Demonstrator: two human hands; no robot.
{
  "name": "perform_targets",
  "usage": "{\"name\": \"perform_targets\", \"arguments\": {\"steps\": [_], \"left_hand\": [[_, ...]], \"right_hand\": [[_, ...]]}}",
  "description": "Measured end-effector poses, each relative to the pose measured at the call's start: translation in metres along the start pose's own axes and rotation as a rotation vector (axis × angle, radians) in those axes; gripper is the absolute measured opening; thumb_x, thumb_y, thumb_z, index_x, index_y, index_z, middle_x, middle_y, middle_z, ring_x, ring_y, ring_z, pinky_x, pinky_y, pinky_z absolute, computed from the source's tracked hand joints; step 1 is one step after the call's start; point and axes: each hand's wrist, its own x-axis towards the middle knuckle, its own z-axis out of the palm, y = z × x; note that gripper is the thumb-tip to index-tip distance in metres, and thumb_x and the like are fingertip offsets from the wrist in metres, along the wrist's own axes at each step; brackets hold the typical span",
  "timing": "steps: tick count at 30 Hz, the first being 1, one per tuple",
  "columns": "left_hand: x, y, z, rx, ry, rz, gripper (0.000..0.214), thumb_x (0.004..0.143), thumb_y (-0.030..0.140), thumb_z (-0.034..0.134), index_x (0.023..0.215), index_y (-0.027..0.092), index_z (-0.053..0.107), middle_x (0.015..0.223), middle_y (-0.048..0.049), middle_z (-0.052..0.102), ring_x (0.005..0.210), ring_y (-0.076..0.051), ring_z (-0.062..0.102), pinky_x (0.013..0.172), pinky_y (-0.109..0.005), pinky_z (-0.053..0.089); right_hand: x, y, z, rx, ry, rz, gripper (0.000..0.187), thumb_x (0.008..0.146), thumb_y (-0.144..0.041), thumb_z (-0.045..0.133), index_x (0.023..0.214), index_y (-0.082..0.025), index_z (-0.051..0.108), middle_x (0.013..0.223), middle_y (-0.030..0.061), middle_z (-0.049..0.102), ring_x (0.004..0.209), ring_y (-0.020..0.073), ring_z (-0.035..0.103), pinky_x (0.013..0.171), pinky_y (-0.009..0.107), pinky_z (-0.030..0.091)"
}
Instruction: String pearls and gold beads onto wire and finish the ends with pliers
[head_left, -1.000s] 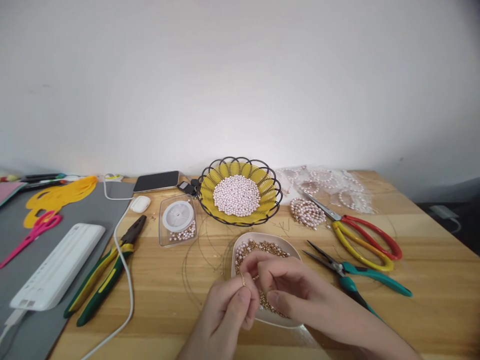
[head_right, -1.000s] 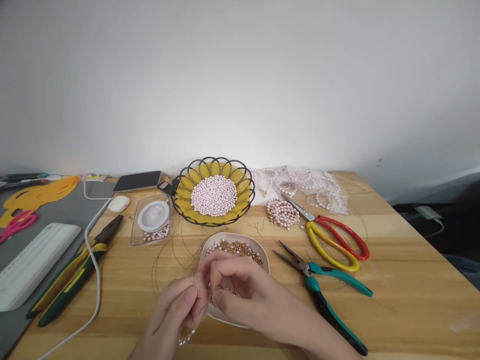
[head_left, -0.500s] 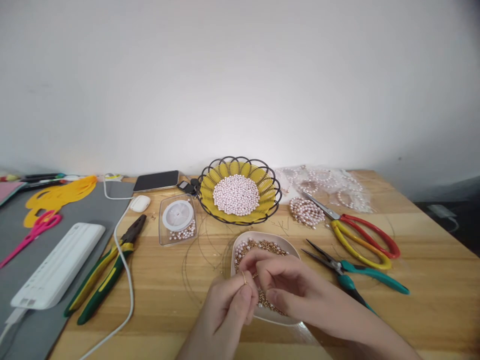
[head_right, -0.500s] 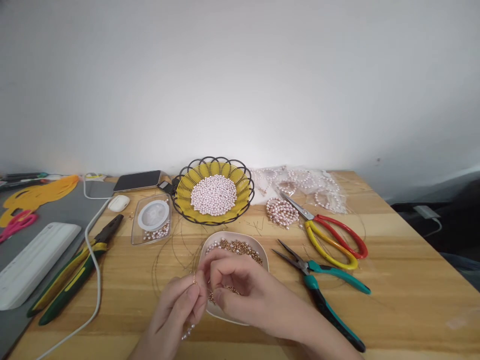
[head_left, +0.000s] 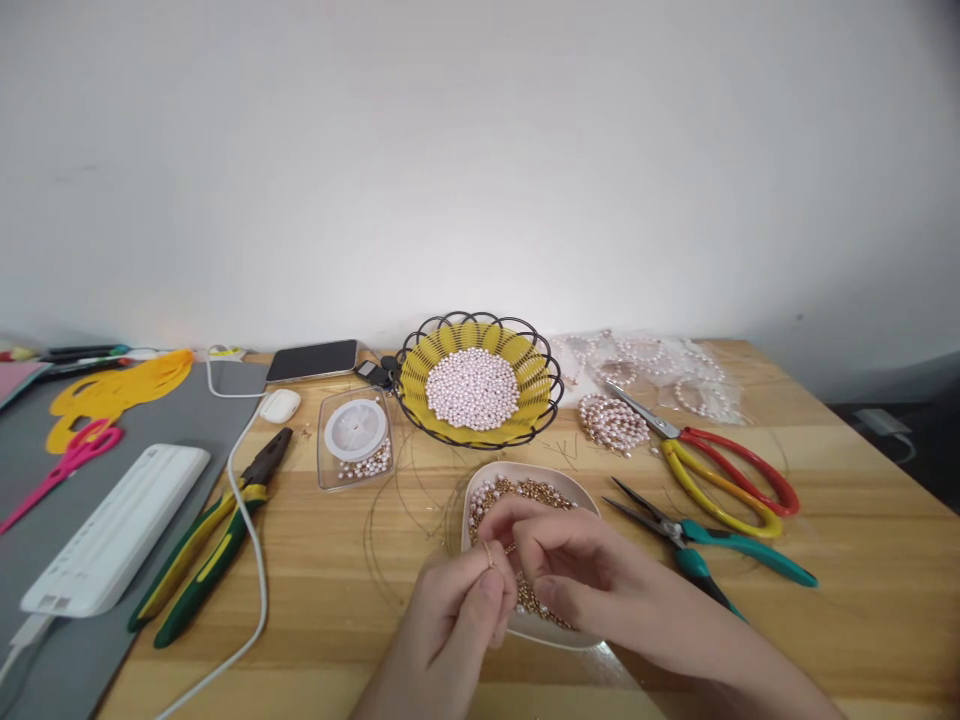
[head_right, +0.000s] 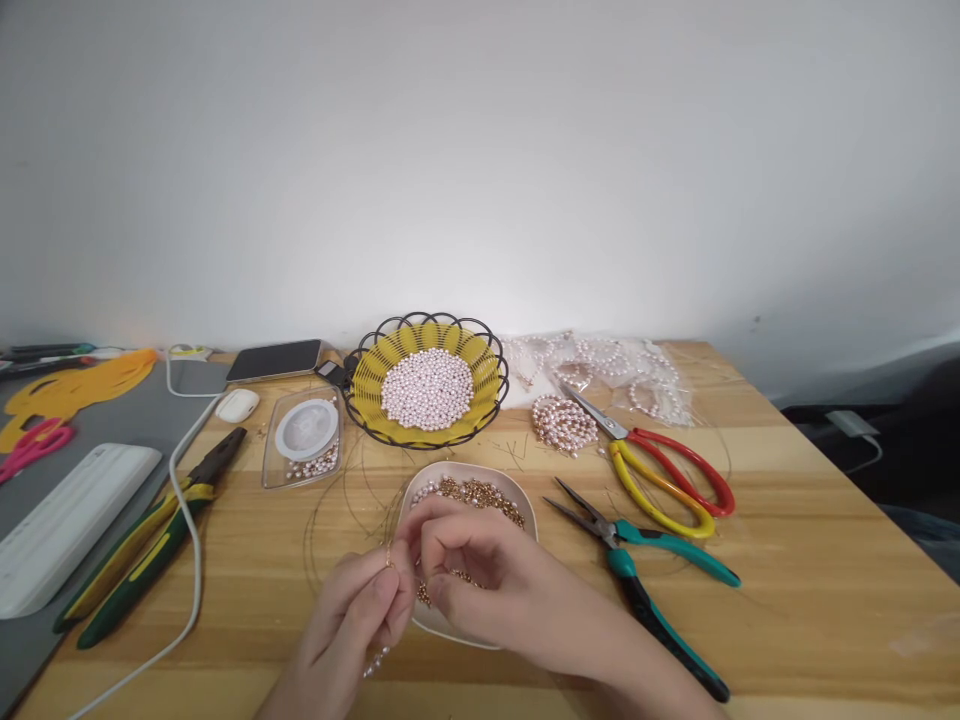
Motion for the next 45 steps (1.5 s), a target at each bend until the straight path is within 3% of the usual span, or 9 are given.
{"name": "perform_targets", "arguments": {"steps": [18, 34, 45], "left_hand": [[0.001, 0.003, 0.001, 0.055, -0.002, -0.018, 0.061, 0.104, 0.069, 0.031, 0.066, 0.023, 0.036, 0.062, 0.0022, 0.037, 0.06, -0.016, 0.038, 0.057, -0.03, 0.031], [0.001, -0.003, 0.003, 0.213, 0.053, 0.098, 0.035, 0.109, 0.025, 0.035, 0.074, 0.023, 0.035, 0.065, 0.0045, 0.035, 0.058, -0.014, 0.037, 0.058, -0.029, 0.027], [0.002, -0.009, 0.003, 0.291, 0.108, 0.127, 0.032, 0.109, 0.022, 0.034, 0.078, 0.023, 0.04, 0.066, 0.0047, 0.04, 0.058, -0.014, 0.042, 0.058, -0.027, 0.029]], "right_hand": [[-0.001, 0.002, 0.002, 0.027, 0.014, 0.007, 0.031, 0.096, -0.038, 0.068, 0.072, -0.024, 0.054, 0.103, 0.0022, 0.056, 0.095, 0.0194, 0.054, 0.085, 0.034, 0.042], [-0.002, 0.003, 0.002, 0.016, 0.058, 0.038, 0.034, 0.096, -0.043, 0.068, 0.073, -0.024, 0.052, 0.112, 0.0036, 0.056, 0.099, 0.0202, 0.053, 0.092, 0.036, 0.04], [0.0, 0.01, 0.006, -0.037, 0.076, -0.005, 0.027, 0.099, -0.041, 0.064, 0.079, -0.024, 0.055, 0.11, 0.0037, 0.055, 0.103, 0.0209, 0.054, 0.094, 0.035, 0.042]]}}
